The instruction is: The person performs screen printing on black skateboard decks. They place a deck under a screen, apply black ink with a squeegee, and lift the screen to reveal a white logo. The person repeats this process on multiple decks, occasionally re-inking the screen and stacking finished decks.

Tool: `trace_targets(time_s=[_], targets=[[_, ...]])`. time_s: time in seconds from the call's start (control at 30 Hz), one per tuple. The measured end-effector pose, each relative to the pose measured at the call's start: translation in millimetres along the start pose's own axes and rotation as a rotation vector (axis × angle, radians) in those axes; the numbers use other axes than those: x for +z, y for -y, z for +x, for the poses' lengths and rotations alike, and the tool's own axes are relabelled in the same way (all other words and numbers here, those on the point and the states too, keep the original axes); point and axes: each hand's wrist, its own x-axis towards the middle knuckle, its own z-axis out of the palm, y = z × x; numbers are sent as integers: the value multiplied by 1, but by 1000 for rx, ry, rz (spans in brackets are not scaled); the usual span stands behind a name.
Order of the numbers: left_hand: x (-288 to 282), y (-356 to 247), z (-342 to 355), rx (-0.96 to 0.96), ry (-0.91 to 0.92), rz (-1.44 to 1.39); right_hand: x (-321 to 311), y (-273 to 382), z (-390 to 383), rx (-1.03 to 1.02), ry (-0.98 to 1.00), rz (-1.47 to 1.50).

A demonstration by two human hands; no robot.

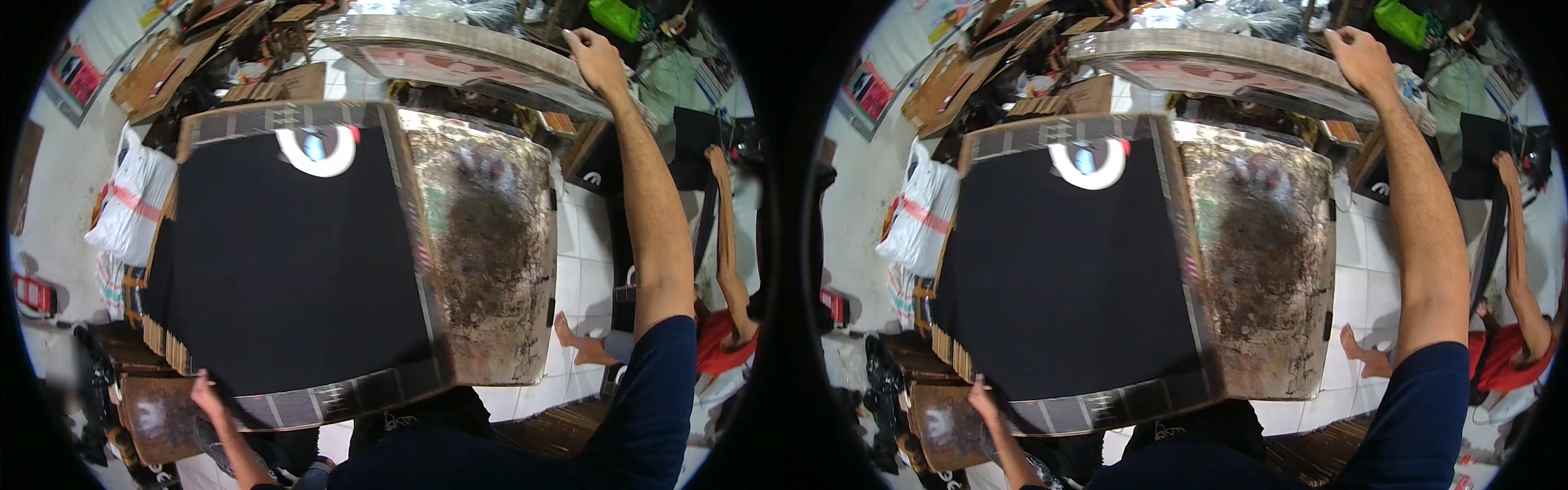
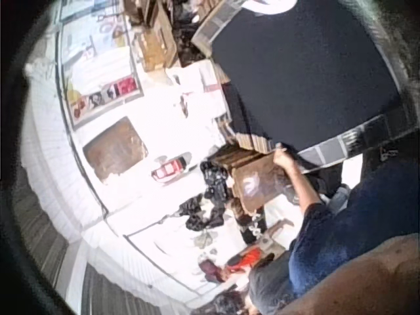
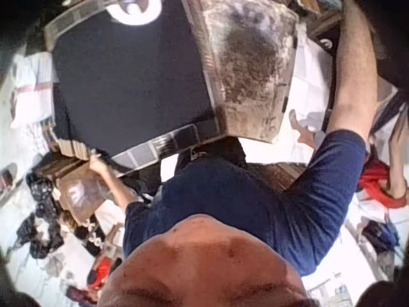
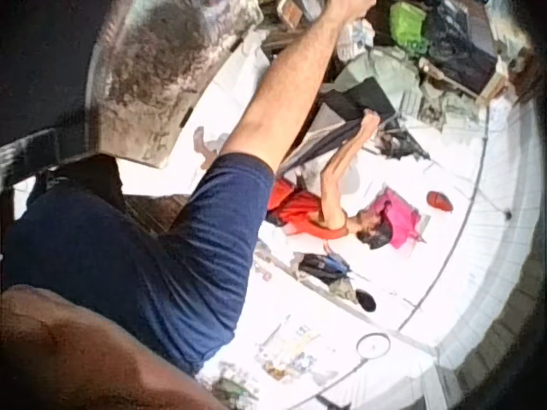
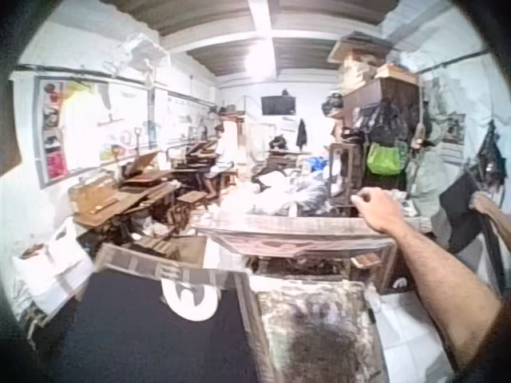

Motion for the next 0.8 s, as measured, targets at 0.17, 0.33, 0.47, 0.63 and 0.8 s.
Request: trace_targets(time_s=[0.17, 0.33, 0.47, 0.63, 0.8], targets=[[161, 10, -70, -69, 398, 90, -5, 15, -15, 13, -25, -48], [245, -1, -125, -134, 668, 208, -17, 32, -24, 15, -99, 1], [270, -11, -147, -20, 692, 159, -21, 37, -18, 8, -93, 13], [270, -32, -163, 66, 623, 355, -25, 38, 0, 26, -60, 9], [281, -38, -160, -5, 585, 420, -29, 38, 7, 77, -14, 27]])
